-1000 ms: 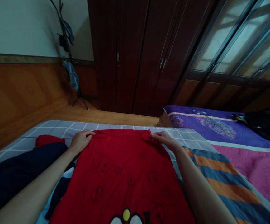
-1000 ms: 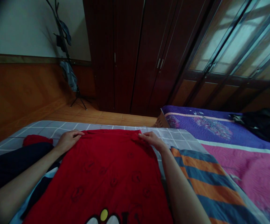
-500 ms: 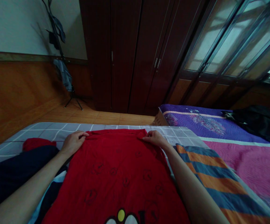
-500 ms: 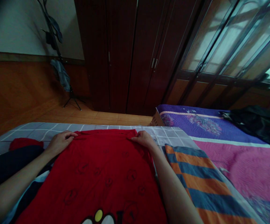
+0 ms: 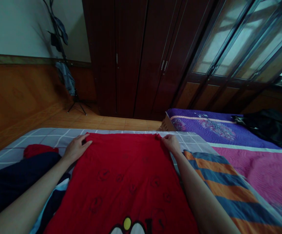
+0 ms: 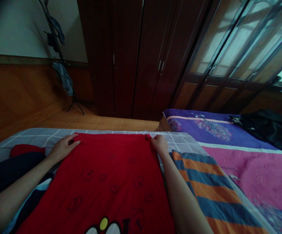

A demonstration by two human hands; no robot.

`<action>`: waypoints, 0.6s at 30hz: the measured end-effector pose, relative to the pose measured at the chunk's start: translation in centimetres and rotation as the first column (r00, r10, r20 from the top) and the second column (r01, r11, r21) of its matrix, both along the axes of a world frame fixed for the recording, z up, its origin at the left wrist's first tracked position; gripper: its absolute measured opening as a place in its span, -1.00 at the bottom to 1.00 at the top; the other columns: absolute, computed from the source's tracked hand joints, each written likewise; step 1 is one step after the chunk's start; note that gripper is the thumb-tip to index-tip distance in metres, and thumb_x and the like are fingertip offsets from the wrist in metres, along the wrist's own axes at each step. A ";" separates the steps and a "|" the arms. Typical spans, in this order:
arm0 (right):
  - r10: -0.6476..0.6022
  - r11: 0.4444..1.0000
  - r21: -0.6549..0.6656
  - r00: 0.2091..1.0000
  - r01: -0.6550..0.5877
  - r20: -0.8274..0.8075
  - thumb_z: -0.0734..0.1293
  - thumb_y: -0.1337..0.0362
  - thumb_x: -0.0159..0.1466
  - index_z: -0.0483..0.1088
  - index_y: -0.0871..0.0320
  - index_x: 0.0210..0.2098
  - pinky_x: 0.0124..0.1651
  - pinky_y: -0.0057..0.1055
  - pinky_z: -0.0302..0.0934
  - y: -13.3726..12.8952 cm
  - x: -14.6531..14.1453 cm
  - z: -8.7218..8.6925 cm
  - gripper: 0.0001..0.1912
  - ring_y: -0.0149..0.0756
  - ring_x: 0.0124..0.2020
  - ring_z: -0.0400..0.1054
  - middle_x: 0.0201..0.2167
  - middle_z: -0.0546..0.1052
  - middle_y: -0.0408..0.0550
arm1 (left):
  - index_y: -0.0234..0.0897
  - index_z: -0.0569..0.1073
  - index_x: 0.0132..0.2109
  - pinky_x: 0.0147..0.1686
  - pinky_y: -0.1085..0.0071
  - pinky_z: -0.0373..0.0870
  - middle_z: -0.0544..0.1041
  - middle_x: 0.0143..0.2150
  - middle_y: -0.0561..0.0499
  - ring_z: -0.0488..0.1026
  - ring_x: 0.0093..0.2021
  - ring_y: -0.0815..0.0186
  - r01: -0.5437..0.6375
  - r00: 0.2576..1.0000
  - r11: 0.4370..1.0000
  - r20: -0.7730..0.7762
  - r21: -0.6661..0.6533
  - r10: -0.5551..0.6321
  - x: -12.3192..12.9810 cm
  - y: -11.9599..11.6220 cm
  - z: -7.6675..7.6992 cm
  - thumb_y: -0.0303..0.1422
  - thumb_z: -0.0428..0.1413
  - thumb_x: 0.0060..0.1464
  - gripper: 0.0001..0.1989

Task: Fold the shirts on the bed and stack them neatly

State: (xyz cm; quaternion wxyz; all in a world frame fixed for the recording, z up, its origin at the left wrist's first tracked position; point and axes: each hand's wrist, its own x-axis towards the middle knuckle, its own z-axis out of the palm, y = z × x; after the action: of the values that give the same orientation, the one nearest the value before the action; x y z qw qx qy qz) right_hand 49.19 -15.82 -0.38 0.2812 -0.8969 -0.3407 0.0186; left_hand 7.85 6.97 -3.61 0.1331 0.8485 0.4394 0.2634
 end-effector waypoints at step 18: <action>0.078 0.995 0.045 0.977 -0.089 0.200 0.15 0.27 0.24 0.47 0.15 -0.14 -0.24 -0.41 0.20 1.1 -2.2 0.1 -0.68 -0.22 -0.25 0.41 -0.26 0.55 0.00 | -0.24 0.47 0.06 -0.10 0.34 0.37 0.43 -0.15 -0.07 0.42 -0.11 0.19 -0.004 0.998 0.991 -0.057 0.136 0.012 0.5 -1.4 0.8 -0.39 -0.17 0.07 -0.52</action>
State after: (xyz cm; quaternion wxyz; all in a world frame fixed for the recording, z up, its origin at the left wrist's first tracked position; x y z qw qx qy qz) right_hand 47.01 -14.69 -0.24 0.2688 -0.8713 -0.4049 -0.0683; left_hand 8.37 5.55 -2.79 0.0614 0.8610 0.4276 0.2684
